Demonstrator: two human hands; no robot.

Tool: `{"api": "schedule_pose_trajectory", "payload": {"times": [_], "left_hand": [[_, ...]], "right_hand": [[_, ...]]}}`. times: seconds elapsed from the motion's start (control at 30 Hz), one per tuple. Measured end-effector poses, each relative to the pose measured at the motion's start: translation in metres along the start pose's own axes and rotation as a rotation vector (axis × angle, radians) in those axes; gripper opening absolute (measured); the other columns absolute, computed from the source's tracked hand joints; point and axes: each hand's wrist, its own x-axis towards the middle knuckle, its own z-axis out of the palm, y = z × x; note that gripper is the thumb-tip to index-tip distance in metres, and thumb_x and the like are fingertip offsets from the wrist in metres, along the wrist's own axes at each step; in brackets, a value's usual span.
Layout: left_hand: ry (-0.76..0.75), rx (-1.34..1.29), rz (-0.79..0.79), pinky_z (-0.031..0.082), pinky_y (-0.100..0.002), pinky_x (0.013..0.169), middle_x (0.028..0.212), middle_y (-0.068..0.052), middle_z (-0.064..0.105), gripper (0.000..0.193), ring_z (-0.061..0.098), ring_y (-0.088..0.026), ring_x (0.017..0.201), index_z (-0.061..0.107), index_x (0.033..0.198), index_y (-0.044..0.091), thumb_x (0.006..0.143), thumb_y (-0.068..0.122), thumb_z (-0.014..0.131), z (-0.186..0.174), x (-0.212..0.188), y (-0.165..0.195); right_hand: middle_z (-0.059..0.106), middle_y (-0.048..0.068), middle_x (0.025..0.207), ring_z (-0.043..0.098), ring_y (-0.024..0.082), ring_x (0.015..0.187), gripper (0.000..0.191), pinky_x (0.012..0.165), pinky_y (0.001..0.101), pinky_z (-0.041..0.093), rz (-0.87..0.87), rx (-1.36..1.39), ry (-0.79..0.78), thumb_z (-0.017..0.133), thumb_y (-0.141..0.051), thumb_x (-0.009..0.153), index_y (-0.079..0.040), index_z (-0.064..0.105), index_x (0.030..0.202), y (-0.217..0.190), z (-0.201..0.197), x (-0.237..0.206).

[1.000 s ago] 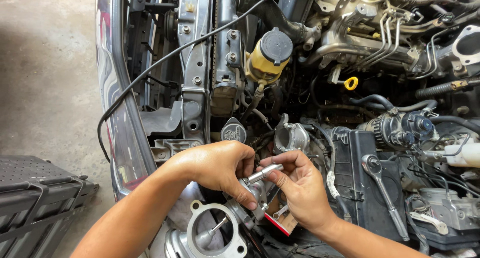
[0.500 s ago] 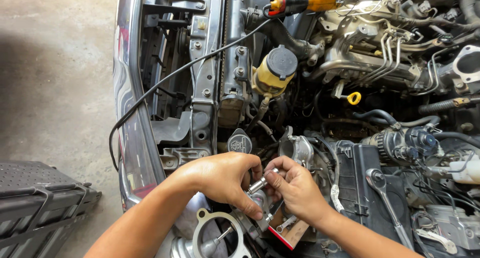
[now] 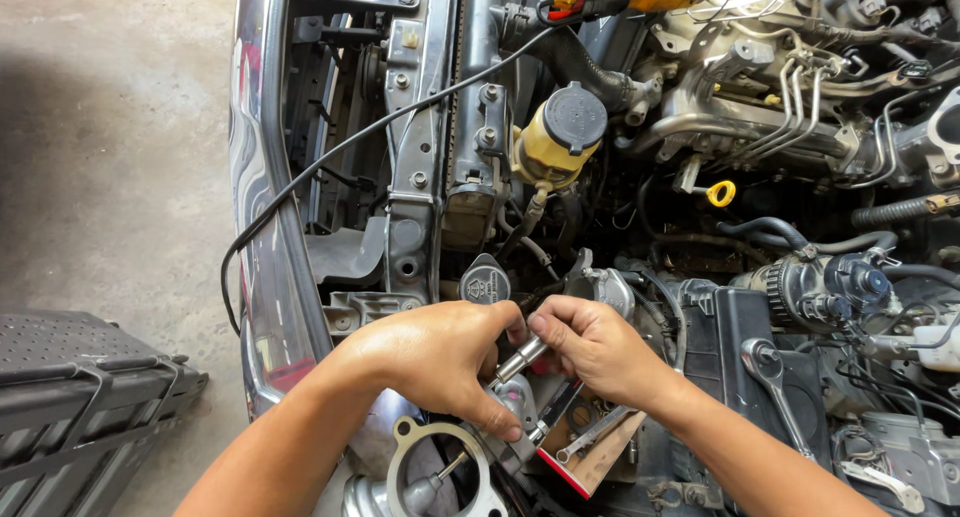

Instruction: The person works at the open engine bay of a car, holding a silver throttle body assembly and using a socket wrench to remove and refit bolts on it. They turn the part over, loosen fasteners, set the part against the engine, and continue working on its fittings with the wrench.

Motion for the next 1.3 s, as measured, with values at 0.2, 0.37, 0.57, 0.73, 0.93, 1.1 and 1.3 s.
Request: {"api": "schedule_pose_trajectory", "payload": {"times": [0.2, 0.37, 0.57, 0.73, 0.93, 1.1, 1.3], "left_hand": [[0.019, -0.006, -0.020, 0.057, -0.036, 0.061, 0.075, -0.015, 0.073, 0.094, 0.074, -0.026, 0.069, 0.051, 0.120, -0.006, 0.055, 0.049, 0.091, 0.000, -0.001, -0.003], [0.024, -0.035, -0.022, 0.059, -0.036, 0.062, 0.078, -0.015, 0.074, 0.096, 0.074, -0.026, 0.071, 0.051, 0.119, -0.006, 0.052, 0.049, 0.091, 0.001, 0.000, -0.005], [0.007, 0.028, -0.074, 0.059, -0.037, 0.062, 0.076, -0.017, 0.073, 0.088, 0.074, -0.029, 0.070, 0.051, 0.107, -0.009, 0.055, 0.050, 0.091, 0.001, -0.002, -0.002], [0.039, 0.009, -0.003, 0.058, -0.037, 0.062, 0.074, -0.016, 0.073, 0.093, 0.074, -0.029, 0.071, 0.048, 0.116, -0.006, 0.055, 0.049, 0.090, 0.002, -0.004, -0.003], [0.017, 0.009, -0.012, 0.057, -0.037, 0.060, 0.072, -0.015, 0.072, 0.095, 0.073, -0.028, 0.069, 0.047, 0.120, -0.008, 0.057, 0.048, 0.089, 0.004, -0.003, -0.003], [0.016, 0.052, -0.012, 0.055, -0.037, 0.056, 0.066, -0.016, 0.071, 0.093, 0.072, -0.028, 0.064, 0.045, 0.118, -0.008, 0.058, 0.049, 0.089, 0.004, -0.004, 0.000], [0.024, 0.070, 0.004, 0.055, -0.036, 0.055, 0.066, -0.015, 0.069, 0.087, 0.070, -0.028, 0.063, 0.048, 0.107, -0.008, 0.059, 0.052, 0.089, 0.005, -0.005, -0.003]], "right_hand": [[0.058, -0.004, 0.080, 0.053, 0.006, 0.069, 0.030, 0.061, 0.0227, 0.045, 0.008, 0.107, -0.098, 0.056, -0.036, 0.100, -0.009, 0.065, 0.108, -0.010, 0.000, -0.004], [0.060, -0.001, 0.082, 0.052, 0.008, 0.070, 0.027, 0.060, 0.0241, 0.042, 0.049, 0.178, -0.199, 0.058, -0.032, 0.098, -0.008, 0.058, 0.110, -0.016, -0.003, -0.004], [0.053, -0.005, 0.080, 0.048, 0.006, 0.071, 0.034, 0.064, 0.0233, 0.044, 0.010, 0.020, -0.163, 0.050, -0.036, 0.104, -0.005, 0.064, 0.109, -0.012, 0.004, 0.002], [0.055, -0.003, 0.084, 0.045, 0.008, 0.071, 0.030, 0.061, 0.0256, 0.039, 0.069, 0.010, -0.225, 0.053, -0.036, 0.101, -0.010, 0.060, 0.114, -0.010, -0.001, -0.001], [0.069, -0.005, 0.112, 0.062, 0.002, 0.101, 0.042, 0.088, 0.0207, 0.048, -0.263, -0.198, -0.088, 0.042, -0.038, 0.109, -0.005, 0.064, 0.122, -0.001, 0.004, 0.005], [0.058, -0.002, 0.087, 0.048, 0.006, 0.065, 0.034, 0.055, 0.0243, 0.043, 0.060, 0.221, -0.096, 0.048, -0.032, 0.099, -0.010, 0.058, 0.124, -0.008, 0.010, -0.001], [0.049, -0.003, 0.077, 0.038, 0.005, 0.055, 0.026, 0.046, 0.0234, 0.030, 0.030, 0.236, -0.096, 0.051, -0.032, 0.105, -0.007, 0.050, 0.110, -0.019, 0.016, -0.001]]}}
